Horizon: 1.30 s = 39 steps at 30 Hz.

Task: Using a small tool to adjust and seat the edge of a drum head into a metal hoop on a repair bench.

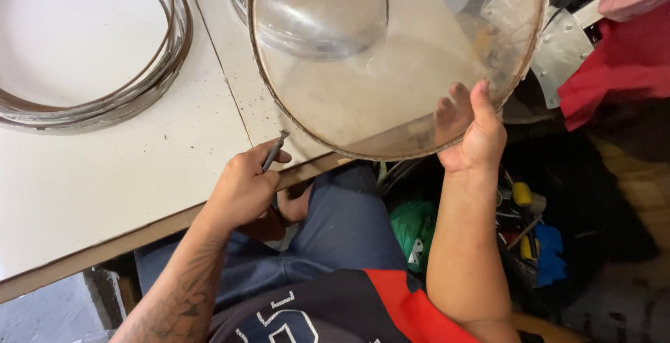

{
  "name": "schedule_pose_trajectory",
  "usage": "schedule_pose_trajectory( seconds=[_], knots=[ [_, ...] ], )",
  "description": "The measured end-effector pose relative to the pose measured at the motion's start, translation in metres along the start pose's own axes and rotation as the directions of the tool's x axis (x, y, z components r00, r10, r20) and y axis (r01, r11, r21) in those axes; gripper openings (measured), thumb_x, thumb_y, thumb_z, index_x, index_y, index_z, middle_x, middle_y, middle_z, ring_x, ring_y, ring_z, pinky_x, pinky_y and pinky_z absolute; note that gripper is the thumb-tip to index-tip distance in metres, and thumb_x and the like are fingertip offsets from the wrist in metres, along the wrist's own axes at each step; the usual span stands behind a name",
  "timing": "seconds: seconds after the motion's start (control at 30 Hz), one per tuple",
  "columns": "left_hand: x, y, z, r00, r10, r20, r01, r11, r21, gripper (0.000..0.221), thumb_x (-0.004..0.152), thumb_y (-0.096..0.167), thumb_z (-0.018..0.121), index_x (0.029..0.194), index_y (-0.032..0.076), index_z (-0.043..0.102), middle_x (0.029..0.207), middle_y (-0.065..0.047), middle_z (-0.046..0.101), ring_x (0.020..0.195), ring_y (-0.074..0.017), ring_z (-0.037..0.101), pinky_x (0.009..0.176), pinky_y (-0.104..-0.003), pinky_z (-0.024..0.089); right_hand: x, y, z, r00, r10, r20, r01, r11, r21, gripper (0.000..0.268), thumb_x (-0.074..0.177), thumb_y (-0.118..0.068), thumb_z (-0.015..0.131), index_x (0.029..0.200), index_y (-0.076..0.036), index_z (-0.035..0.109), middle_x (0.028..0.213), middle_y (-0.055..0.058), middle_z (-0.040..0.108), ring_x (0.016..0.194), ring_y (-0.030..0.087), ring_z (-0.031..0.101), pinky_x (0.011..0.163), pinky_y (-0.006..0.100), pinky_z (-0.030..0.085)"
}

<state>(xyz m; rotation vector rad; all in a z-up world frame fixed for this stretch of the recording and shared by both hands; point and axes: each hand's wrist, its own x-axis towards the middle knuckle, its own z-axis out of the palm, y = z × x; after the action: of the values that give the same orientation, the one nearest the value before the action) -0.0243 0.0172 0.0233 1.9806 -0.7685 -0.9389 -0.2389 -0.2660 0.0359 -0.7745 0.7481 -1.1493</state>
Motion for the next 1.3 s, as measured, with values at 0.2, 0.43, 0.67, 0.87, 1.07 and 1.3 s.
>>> schedule_pose_trajectory(
  seconds=[0.2,0.43,0.67,0.87,1.07,1.3],
  knots=[
    [0.012,-0.004,-0.001,0.998,0.056,0.001,-0.056,0.998,-0.011,0.050,0.073,0.009,0.049,0.115,0.014,0.077,0.141,-0.013,0.065,0.131,-0.0403,0.058,0.107,-0.051,0.047,-0.005,-0.004,0.000,1.000,-0.021,0.002,0.021,0.999,-0.033,0.019,0.087,-0.043,0.084,0.089,-0.035,0.067,0.097,0.003,0.080,0.076,0.025,0.079,0.069,0.029,0.066],
    [0.006,0.005,-0.005,0.996,0.085,0.019,-0.085,0.996,-0.009,0.052,0.072,0.007,0.049,0.115,0.011,0.077,0.143,-0.014,0.064,0.133,-0.0405,0.056,0.109,-0.051,0.045,-0.011,-0.007,0.000,0.998,-0.042,0.046,0.043,0.999,-0.025,0.019,0.092,-0.039,0.081,0.085,-0.033,0.064,0.096,0.005,0.080,0.076,0.027,0.080,0.067,0.032,0.066],
    [0.011,0.000,-0.008,0.992,0.118,0.037,-0.119,0.992,0.036,0.050,0.073,0.006,0.049,0.114,0.008,0.078,0.145,-0.016,0.062,0.134,-0.0423,0.055,0.110,-0.053,0.044,-0.019,-0.010,0.001,0.993,-0.084,0.083,0.088,0.995,-0.041,0.019,0.093,-0.040,0.080,0.089,-0.032,0.063,0.095,0.006,0.079,0.074,0.028,0.079,0.065,0.034,0.067],
    [0.013,0.004,-0.012,0.998,0.056,0.039,-0.060,0.991,0.116,0.046,0.074,0.010,0.051,0.111,0.011,0.079,0.125,-0.015,0.073,0.123,-0.0415,0.062,0.104,-0.051,0.049,-0.034,-0.013,0.012,0.976,-0.150,0.157,0.156,0.987,-0.027,0.016,0.098,-0.035,0.074,0.089,-0.029,0.062,0.095,0.011,0.079,0.075,0.031,0.080,0.064,0.042,0.069],
    [0.022,0.006,-0.015,0.999,0.003,0.038,-0.010,0.984,0.177,0.036,0.079,0.015,0.053,0.102,0.010,0.080,0.100,-0.021,0.077,0.111,-0.0427,0.069,0.096,-0.050,0.053,-0.046,-0.006,0.017,0.957,-0.197,0.211,0.203,0.979,-0.007,0.015,0.100,-0.031,0.071,0.090,-0.025,0.062,0.095,0.016,0.078,0.074,0.035,0.079,0.065,0.050,0.070],
    [0.030,-0.006,-0.013,0.999,0.034,0.024,-0.039,0.970,0.239,0.030,0.081,0.015,0.055,0.095,0.005,0.079,0.090,-0.026,0.075,0.103,-0.0467,0.070,0.091,-0.052,0.054,-0.074,-0.009,0.032,0.936,-0.225,0.272,0.250,0.966,-0.060,0.013,0.103,-0.026,0.068,0.097,-0.027,0.057,0.094,0.017,0.077,0.076,0.033,0.079,0.066,0.046,0.069]
  ],
)
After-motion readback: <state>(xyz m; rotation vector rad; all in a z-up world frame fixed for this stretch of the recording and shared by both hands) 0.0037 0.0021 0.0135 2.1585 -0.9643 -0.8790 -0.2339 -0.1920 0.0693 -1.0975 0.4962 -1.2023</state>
